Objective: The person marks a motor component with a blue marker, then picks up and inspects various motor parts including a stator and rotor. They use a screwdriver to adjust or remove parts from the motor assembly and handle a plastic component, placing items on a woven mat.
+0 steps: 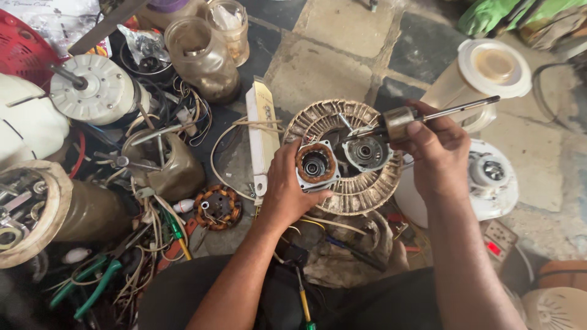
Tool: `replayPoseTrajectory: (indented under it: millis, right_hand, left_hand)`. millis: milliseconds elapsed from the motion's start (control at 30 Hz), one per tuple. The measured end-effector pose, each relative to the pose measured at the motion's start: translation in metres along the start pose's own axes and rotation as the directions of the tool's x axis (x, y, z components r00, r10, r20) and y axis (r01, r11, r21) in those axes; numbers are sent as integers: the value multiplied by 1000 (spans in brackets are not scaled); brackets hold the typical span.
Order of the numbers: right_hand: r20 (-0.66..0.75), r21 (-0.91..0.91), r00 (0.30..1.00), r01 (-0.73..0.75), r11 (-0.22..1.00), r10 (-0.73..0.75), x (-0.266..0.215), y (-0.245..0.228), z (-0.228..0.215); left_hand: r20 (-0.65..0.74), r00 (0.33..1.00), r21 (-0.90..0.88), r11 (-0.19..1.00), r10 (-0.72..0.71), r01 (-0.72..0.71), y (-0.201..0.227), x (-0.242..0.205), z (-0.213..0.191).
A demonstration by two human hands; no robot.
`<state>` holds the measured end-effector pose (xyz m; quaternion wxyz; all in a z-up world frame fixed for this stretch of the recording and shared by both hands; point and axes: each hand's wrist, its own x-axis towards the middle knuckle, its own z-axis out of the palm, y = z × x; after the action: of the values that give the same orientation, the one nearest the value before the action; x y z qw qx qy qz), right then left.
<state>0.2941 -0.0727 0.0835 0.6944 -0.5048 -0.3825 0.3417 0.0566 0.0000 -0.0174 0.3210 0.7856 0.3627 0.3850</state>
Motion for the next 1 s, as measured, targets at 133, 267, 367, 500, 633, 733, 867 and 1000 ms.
replayPoseTrajectory:
  millis: [133, 267, 367, 500, 633, 733, 867, 1000]
  right_hand:
    - [-16, -24, 999, -29, 999, 29, -7, 21, -1]
    - [-24, -108, 998, 49, 993, -52, -6, 23, -12]
    - [-32, -91, 991, 126, 988, -130, -6, 25, -23]
    - [-46, -145, 986, 150, 978, -158, -11, 18, -30]
    - [185, -293, 957, 272, 916, -225, -21, 2, -26]
    - [381, -374, 899, 362, 854, -214, -23, -3, -10]
    - [467, -589, 845, 517, 621, -260, -24, -3, 13]
    - [494, -576, 821, 555, 600, -285, -25, 3, 26]
  left_hand:
    - [-51, 993, -32, 993, 110, -112, -7, 0, 12]
    - [-61, 990, -64, 990, 125, -129, -7, 7, 14]
    - [-71, 995, -95, 992, 71, -77, 0, 3, 17]
    - [-29, 983, -154, 970, 184, -186, 8, 4, 18]
    - [-7, 982, -72, 980, 187, -187, 22, -5, 24]
    - [-4, 986, -88, 983, 164, -164, 24, -8, 23]
    - [-36, 993, -112, 987, 111, -114, 25, -7, 20]
    - [-44, 995, -140, 986, 87, -92, 24, -5, 15]
